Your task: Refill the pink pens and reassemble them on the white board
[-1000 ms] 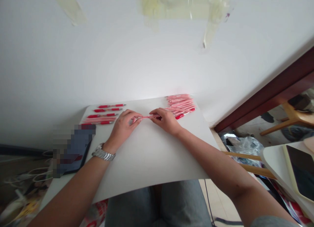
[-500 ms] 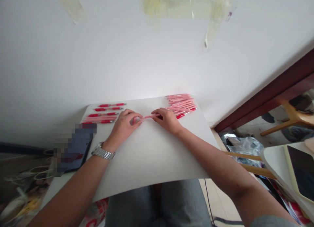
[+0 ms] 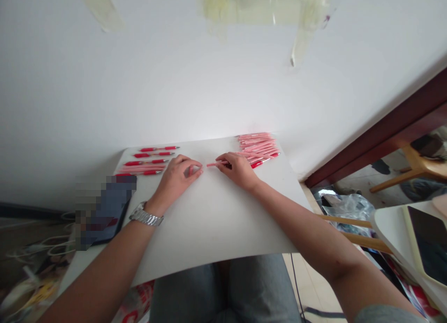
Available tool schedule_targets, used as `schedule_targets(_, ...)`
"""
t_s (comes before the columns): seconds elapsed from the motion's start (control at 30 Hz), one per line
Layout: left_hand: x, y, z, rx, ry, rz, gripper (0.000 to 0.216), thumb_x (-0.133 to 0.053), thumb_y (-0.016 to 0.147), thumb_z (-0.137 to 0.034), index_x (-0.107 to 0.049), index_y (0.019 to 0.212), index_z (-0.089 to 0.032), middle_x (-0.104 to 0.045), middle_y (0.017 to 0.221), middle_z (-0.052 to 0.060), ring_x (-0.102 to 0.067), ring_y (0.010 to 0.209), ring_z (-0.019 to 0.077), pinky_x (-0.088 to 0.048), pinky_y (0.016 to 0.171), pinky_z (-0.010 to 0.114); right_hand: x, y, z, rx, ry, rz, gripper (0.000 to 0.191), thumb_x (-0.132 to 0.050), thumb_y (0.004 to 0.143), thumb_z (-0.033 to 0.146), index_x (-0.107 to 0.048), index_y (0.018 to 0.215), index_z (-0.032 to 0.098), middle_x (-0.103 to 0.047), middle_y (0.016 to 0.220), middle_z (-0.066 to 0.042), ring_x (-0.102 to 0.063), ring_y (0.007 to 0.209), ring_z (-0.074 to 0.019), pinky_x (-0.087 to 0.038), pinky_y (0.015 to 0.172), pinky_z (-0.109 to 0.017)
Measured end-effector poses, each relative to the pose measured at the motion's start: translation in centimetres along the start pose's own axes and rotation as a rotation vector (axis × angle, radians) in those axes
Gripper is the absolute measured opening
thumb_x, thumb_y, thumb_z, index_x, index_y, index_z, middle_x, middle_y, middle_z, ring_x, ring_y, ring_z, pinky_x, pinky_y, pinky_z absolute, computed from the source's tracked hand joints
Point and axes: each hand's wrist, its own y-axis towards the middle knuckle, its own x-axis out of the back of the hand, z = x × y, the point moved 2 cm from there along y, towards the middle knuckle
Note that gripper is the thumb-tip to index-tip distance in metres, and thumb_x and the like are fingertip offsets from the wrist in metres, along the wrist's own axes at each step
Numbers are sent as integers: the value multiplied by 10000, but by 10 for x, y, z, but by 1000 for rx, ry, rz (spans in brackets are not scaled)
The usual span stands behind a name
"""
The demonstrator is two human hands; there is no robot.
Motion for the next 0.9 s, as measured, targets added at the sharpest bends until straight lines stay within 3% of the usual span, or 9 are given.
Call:
schedule_targets(0.33,2,-1,-4,-45,-20,35,199,-773,919,-267,-794,1114,-298,-614,1044,37,-614,965,225,-522,996,417,0,0,-3,-19,16,-33,192,-691,985,357,-768,1099,222,-776,969,-50,-706,833,-190,-538,752,-304)
schedule_targets(0.53,1,-1,-7,-107,-16,64,227,-748,932,-244,-799,1140,-319,-605,1117,42,-583,919,210,-518,1023,433,4,1,2,-42,11,-79,180,-691,979,354,-766,1071,218,-752,900,-43,-677,768,-178,-526,721,-301)
schedule_targets(0.9,5,0,-9,-69,-42,16,213,-703,957,-269,-745,1166,-279,-614,1015,40,-600,930,228,-513,987,424,6,1,4,-66,27,-145,173,-682,976,357,-742,1054,215,-743,903,-49,-672,747,-174,-544,711,-307)
